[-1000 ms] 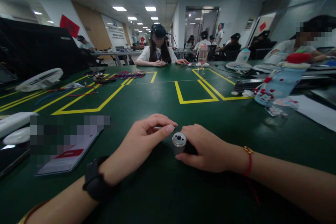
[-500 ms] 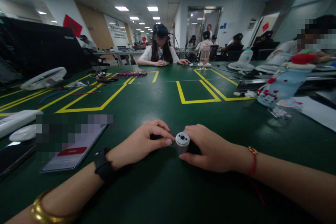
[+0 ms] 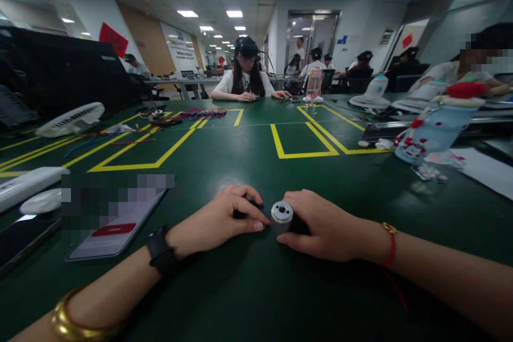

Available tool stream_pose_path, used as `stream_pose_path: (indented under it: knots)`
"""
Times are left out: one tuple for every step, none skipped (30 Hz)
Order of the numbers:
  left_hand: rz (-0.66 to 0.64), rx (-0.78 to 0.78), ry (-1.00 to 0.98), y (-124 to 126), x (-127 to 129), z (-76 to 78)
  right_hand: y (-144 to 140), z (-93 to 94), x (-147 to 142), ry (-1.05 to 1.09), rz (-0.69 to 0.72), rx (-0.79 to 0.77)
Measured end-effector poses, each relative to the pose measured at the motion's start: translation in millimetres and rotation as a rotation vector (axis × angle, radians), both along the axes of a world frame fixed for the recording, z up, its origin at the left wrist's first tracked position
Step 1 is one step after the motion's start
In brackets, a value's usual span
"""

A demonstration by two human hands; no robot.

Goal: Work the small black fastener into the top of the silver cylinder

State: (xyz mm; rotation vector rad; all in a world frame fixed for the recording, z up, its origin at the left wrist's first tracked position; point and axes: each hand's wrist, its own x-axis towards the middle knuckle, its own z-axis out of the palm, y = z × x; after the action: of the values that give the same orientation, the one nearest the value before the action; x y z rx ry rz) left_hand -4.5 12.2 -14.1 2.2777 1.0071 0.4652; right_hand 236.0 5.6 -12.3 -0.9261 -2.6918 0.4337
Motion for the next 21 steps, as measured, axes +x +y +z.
stream_pose_path:
  knots:
    - [-0.003, 0.001, 0.000, 0, 0, 0.7, 0, 0.2, 0, -0.002, 0.000, -0.004]
    - [-0.008, -0.004, -0.003, 0, -1, 1.5, 0, 0.4, 0, -0.002, 0.001, -0.006]
    - [-0.010, -0.015, -0.015, 0, -1, 2.4, 0, 0.5, 1, 0.000, 0.003, -0.008]
    - [-0.006, -0.034, -0.037, 0, -2, 3.2, 0, 0.5, 1, 0.004, 0.005, -0.009]
    - [0.012, -0.058, -0.070, 1, -2, 3.9, 1, 0.6, 1, 0.010, 0.005, -0.011]
    - [0.049, -0.089, -0.112, 1, -3, 4.2, 1, 0.6, 1, 0.014, 0.004, -0.013]
    - [0.106, -0.122, -0.159, 2, -3, 4.0, 1, 0.7, 1, 0.019, 0.004, -0.016]
    - [0.180, -0.155, -0.212, 3, -4, 3.2, 1, 0.8, 1, 0.024, 0.004, -0.017]
    - [0.263, -0.183, -0.272, 4, -5, 1.8, 1, 1.0, 2, 0.027, 0.004, -0.019]
    - [0.340, -0.210, -0.344, 6, -6, -0.1, 1, 1.2, 2, 0.027, 0.004, -0.022]
    - [0.407, -0.237, -0.431, 8, -7, -2.3, 1, 1.3, 2, 0.031, 0.005, -0.020]
    - [0.461, -0.268, -0.530, 10, -7, -4.5, 1, 1.4, 2, 0.026, 0.005, -0.031]
    - [0.502, -0.306, -0.634, 12, -8, -6.4, 1, 1.5, 2, 0.024, 0.004, -0.035]
    - [0.538, -0.352, -0.738, 14, -9, -7.9, 1, 1.6, 2, 0.021, 0.002, -0.040]
    - [0.572, -0.400, -0.831, 15, -9, -8.8, 2, 1.6, 2, 0.020, 0.001, -0.041]
    - [0.601, -0.443, -0.903, 17, -10, -9.1, 2, 1.6, 2, 0.020, 0.002, -0.041]
    - [0.625, -0.476, -0.953, 18, -11, -8.8, 2, 1.7, 2, 0.020, -0.001, -0.038]
    - [0.640, -0.498, -0.982, 19, -11, -8.2, 1, 1.8, 2, 0.021, 0.006, -0.039]
    - [0.648, -0.509, -0.998, 20, -12, -7.4, 1, 1.9, 2, 0.022, 0.007, -0.039]
    - [0.649, -0.515, -1.004, 20, -13, -6.8, 1, 2.1, 2, 0.025, 0.005, -0.036]
    - [0.650, -0.520, -1.006, 21, -13, -6.4, 1, 2.2, 2, 0.027, 0.006, -0.034]
